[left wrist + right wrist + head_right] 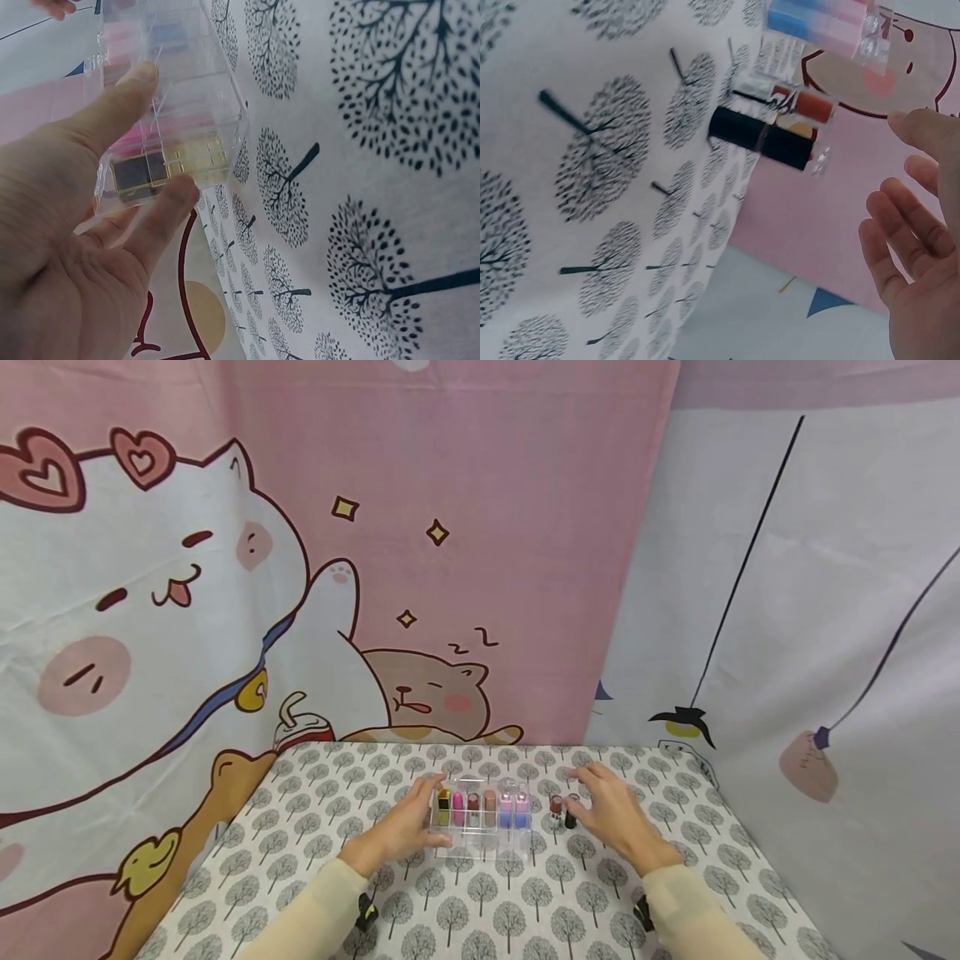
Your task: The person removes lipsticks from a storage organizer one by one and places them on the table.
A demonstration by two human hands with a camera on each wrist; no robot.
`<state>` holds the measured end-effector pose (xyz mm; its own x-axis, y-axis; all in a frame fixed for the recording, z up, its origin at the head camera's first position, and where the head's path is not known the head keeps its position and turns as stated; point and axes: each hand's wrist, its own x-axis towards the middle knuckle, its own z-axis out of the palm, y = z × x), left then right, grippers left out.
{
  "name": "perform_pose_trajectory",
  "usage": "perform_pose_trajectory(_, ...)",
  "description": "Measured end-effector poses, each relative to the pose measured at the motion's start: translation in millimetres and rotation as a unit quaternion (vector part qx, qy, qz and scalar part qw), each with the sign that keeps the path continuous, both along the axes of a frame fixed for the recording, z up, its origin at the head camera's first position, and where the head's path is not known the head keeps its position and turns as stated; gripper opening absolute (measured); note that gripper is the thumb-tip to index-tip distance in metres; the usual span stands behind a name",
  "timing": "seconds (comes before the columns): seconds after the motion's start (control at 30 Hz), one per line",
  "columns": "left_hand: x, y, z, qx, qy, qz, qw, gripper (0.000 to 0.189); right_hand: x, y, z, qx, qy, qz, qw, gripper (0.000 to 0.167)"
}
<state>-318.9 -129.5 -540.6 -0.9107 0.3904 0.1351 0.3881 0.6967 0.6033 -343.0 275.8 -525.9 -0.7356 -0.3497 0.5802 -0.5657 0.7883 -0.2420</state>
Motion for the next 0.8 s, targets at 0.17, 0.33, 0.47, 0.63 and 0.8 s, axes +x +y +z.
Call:
perform_pose_trajectory(0.17, -2.4, -1.7, 1.4, -0.01, -0.002, -0.007, 0.9999, 0.117, -0.7, -12, 6.2, 0.012, -0.001, 0.013, 0.9998, 0.048)
perform_pose_trajectory(0.33, -4.5, -1.8, -2.3, -0.015, 0.005, -0.009, 0.9998, 0.117, -4.3, -26, 9.9, 0.032, 0.012, 0.027, 0.9991, 0.048)
perform_pose_trajectory(0.47, -6.5, -1.6, -4.7, -0.017, 0.016, -0.011, 0.9997, 0.116, -8.1, -37, 9.1, 0.049, 0.005, 0.043, 0.9979, 0.045)
perform_pose_trajectory(0.63, -8.5, -1.9, -5.4, -0.012, 0.018, -0.021, 0.9996, 0.117, -10.4, -47, 5.8, 0.069, -0.029, 0.056, 0.9956, 0.043)
perform_pose_trajectory(0.8, -8.0, -2.3, -3.9, 0.006, 0.005, -0.021, 0.9997, 0.117, -14.1, -54, 3.1, 0.092, -0.036, 0.066, 0.9929, 0.04)
